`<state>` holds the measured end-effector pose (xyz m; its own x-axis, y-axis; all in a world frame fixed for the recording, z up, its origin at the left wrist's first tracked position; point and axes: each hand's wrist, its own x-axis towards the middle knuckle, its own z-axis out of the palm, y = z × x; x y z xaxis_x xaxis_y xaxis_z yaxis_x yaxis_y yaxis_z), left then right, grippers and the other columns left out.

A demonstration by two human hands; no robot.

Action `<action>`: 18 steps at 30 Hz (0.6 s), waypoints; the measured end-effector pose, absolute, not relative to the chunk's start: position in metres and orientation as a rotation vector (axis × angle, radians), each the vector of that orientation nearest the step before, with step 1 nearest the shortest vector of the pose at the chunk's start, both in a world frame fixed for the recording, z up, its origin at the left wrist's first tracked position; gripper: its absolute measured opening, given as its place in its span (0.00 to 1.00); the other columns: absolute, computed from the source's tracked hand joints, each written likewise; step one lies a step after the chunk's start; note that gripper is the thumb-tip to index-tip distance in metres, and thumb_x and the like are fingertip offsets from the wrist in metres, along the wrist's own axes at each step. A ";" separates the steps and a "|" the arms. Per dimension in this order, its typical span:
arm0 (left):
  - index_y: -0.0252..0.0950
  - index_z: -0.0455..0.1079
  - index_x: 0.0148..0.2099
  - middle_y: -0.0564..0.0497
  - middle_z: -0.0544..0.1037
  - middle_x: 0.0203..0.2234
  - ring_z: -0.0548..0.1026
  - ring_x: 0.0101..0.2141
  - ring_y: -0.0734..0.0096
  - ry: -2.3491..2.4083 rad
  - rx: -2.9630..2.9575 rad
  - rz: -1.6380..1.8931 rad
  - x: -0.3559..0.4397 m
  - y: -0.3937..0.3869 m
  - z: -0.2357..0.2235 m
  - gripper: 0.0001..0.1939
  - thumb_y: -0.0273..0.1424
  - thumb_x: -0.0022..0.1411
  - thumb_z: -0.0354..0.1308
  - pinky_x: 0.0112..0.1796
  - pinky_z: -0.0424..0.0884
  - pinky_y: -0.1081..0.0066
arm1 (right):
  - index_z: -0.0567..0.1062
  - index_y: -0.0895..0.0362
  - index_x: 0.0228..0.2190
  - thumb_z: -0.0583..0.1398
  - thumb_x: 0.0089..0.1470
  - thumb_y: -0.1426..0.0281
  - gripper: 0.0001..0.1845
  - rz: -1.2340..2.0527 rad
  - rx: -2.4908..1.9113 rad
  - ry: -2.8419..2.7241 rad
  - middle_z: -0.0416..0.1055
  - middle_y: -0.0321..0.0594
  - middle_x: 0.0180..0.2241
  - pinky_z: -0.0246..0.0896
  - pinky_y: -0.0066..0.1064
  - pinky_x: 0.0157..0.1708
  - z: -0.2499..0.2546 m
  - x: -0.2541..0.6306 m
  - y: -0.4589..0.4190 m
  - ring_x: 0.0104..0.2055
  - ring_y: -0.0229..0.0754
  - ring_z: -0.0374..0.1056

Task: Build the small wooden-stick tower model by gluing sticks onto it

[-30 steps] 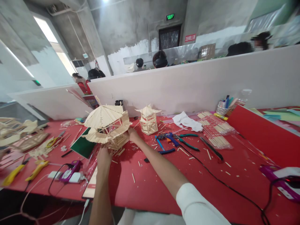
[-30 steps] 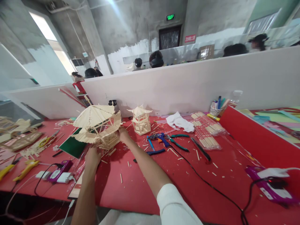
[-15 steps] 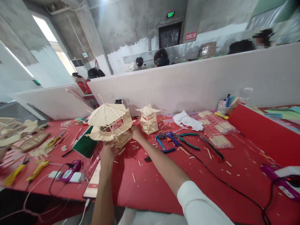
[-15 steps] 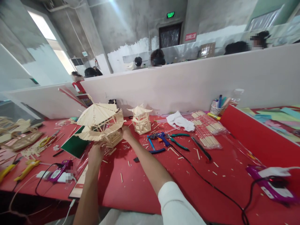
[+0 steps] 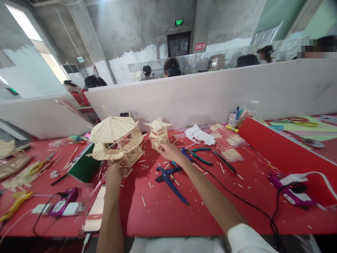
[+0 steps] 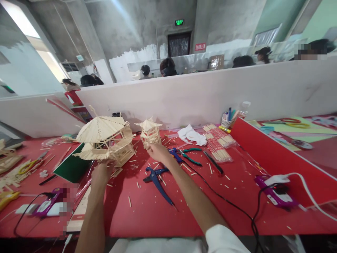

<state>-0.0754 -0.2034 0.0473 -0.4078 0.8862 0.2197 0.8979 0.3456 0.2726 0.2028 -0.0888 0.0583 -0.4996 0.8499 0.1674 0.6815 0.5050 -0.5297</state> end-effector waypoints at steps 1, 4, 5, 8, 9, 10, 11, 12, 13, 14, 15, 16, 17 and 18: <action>0.41 0.77 0.47 0.45 0.80 0.48 0.79 0.41 0.59 -2.538 -1.711 -0.585 -0.076 -0.204 0.046 0.14 0.36 0.66 0.53 0.38 0.70 0.68 | 0.76 0.54 0.41 0.60 0.62 0.67 0.07 0.523 -1.350 -2.339 0.79 0.45 0.42 0.62 0.32 0.44 0.057 0.225 -0.092 0.46 0.49 0.74; 0.40 0.76 0.47 0.46 0.80 0.47 0.79 0.41 0.62 -2.548 -1.726 -0.667 -0.077 -0.206 0.044 0.13 0.33 0.66 0.52 0.39 0.70 0.70 | 0.75 0.59 0.42 0.58 0.63 0.66 0.10 0.405 -1.639 -2.274 0.78 0.56 0.41 0.62 0.37 0.45 0.047 0.279 -0.101 0.47 0.56 0.74; 0.40 0.76 0.47 0.46 0.80 0.47 0.79 0.42 0.62 -2.556 -1.723 -0.678 -0.077 -0.207 0.043 0.13 0.32 0.66 0.52 0.40 0.70 0.70 | 0.75 0.59 0.42 0.60 0.62 0.65 0.11 0.390 -1.705 -2.268 0.78 0.57 0.41 0.63 0.38 0.44 0.043 0.291 -0.105 0.47 0.57 0.75; 0.41 0.75 0.50 0.45 0.79 0.48 0.79 0.44 0.59 -2.551 -1.691 -0.741 -0.082 -0.210 0.038 0.14 0.29 0.64 0.53 0.42 0.71 0.67 | 0.74 0.59 0.45 0.62 0.61 0.62 0.15 0.296 -1.898 -2.320 0.76 0.60 0.47 0.64 0.38 0.44 0.028 0.306 -0.112 0.50 0.58 0.74; 0.40 0.74 0.51 0.44 0.79 0.48 0.78 0.45 0.58 -2.547 -1.660 -0.801 -0.084 -0.211 0.034 0.15 0.28 0.63 0.53 0.43 0.72 0.66 | 0.74 0.59 0.45 0.62 0.60 0.61 0.16 0.284 -1.935 -2.333 0.76 0.60 0.48 0.64 0.38 0.44 0.024 0.306 -0.113 0.50 0.59 0.74; 0.39 0.72 0.51 0.44 0.78 0.47 0.78 0.45 0.58 -2.552 -1.621 -0.874 -0.086 -0.212 0.030 0.16 0.27 0.62 0.53 0.44 0.72 0.65 | 0.75 0.59 0.45 0.62 0.60 0.61 0.17 0.281 -1.959 -2.342 0.76 0.60 0.48 0.65 0.38 0.44 0.022 0.305 -0.114 0.50 0.59 0.74; 0.39 0.71 0.51 0.43 0.78 0.47 0.78 0.45 0.58 -2.563 -1.578 -0.948 -0.088 -0.213 0.025 0.16 0.27 0.62 0.54 0.45 0.73 0.64 | 0.75 0.59 0.45 0.62 0.60 0.61 0.16 0.291 -1.969 -2.344 0.76 0.60 0.48 0.65 0.38 0.44 0.020 0.302 -0.114 0.50 0.59 0.74; 0.38 0.70 0.51 0.43 0.79 0.45 0.78 0.45 0.58 -2.585 -1.540 -1.023 -0.090 -0.213 0.020 0.15 0.27 0.61 0.54 0.45 0.73 0.63 | 0.75 0.59 0.45 0.61 0.60 0.62 0.15 0.303 -1.970 -2.344 0.77 0.60 0.47 0.65 0.38 0.43 0.019 0.300 -0.113 0.49 0.59 0.75; 0.37 0.69 0.50 0.43 0.79 0.44 0.79 0.43 0.58 -2.620 -1.510 -1.104 -0.090 -0.212 0.015 0.14 0.28 0.62 0.54 0.45 0.74 0.62 | 0.75 0.60 0.45 0.60 0.61 0.63 0.15 0.311 -1.969 -2.344 0.77 0.61 0.46 0.65 0.38 0.43 0.019 0.298 -0.113 0.49 0.59 0.75; 0.37 0.67 0.50 0.44 0.79 0.41 0.80 0.41 0.58 -2.663 -1.496 -1.197 -0.090 -0.211 0.010 0.14 0.28 0.62 0.55 0.43 0.75 0.62 | 0.75 0.60 0.45 0.58 0.62 0.64 0.14 0.319 -1.965 -2.342 0.77 0.61 0.46 0.65 0.38 0.43 0.019 0.297 -0.112 0.49 0.59 0.75; 0.37 0.65 0.51 0.45 0.79 0.39 0.80 0.37 0.60 -2.702 -1.486 -1.331 -0.089 -0.209 0.006 0.14 0.28 0.62 0.55 0.40 0.76 0.62 | 0.74 0.61 0.45 0.57 0.63 0.65 0.14 0.327 -1.959 -2.340 0.77 0.62 0.46 0.64 0.38 0.42 0.019 0.297 -0.112 0.48 0.59 0.75; 0.36 0.63 0.52 0.46 0.79 0.36 0.80 0.33 0.62 -2.734 -1.476 -1.517 -0.087 -0.206 0.002 0.15 0.28 0.63 0.54 0.37 0.77 0.63 | 0.73 0.61 0.46 0.55 0.63 0.66 0.15 0.332 -1.956 -2.342 0.77 0.62 0.45 0.64 0.37 0.42 0.018 0.298 -0.113 0.48 0.59 0.76; 0.36 0.61 0.54 0.47 0.78 0.35 0.79 0.30 0.65 -2.725 -1.465 -1.738 -0.084 -0.203 -0.001 0.16 0.27 0.64 0.53 0.34 0.78 0.64 | 0.72 0.61 0.47 0.55 0.63 0.65 0.15 0.345 -1.951 -2.337 0.77 0.62 0.45 0.64 0.37 0.41 0.018 0.300 -0.114 0.47 0.59 0.76; 0.37 0.60 0.54 0.48 0.78 0.35 0.79 0.29 0.67 -2.671 -1.419 -1.930 -0.081 -0.200 -0.003 0.16 0.27 0.64 0.52 0.32 0.78 0.66 | 0.71 0.61 0.48 0.55 0.63 0.65 0.16 0.375 -1.931 -2.318 0.77 0.61 0.46 0.64 0.36 0.41 0.017 0.302 -0.115 0.47 0.58 0.76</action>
<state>-0.0810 -0.2000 -0.0031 -0.6046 0.7921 0.0836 0.3282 0.1521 0.9323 0.3022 -0.1145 0.0171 -0.1902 0.9785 -0.0794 0.9537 0.1650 -0.2516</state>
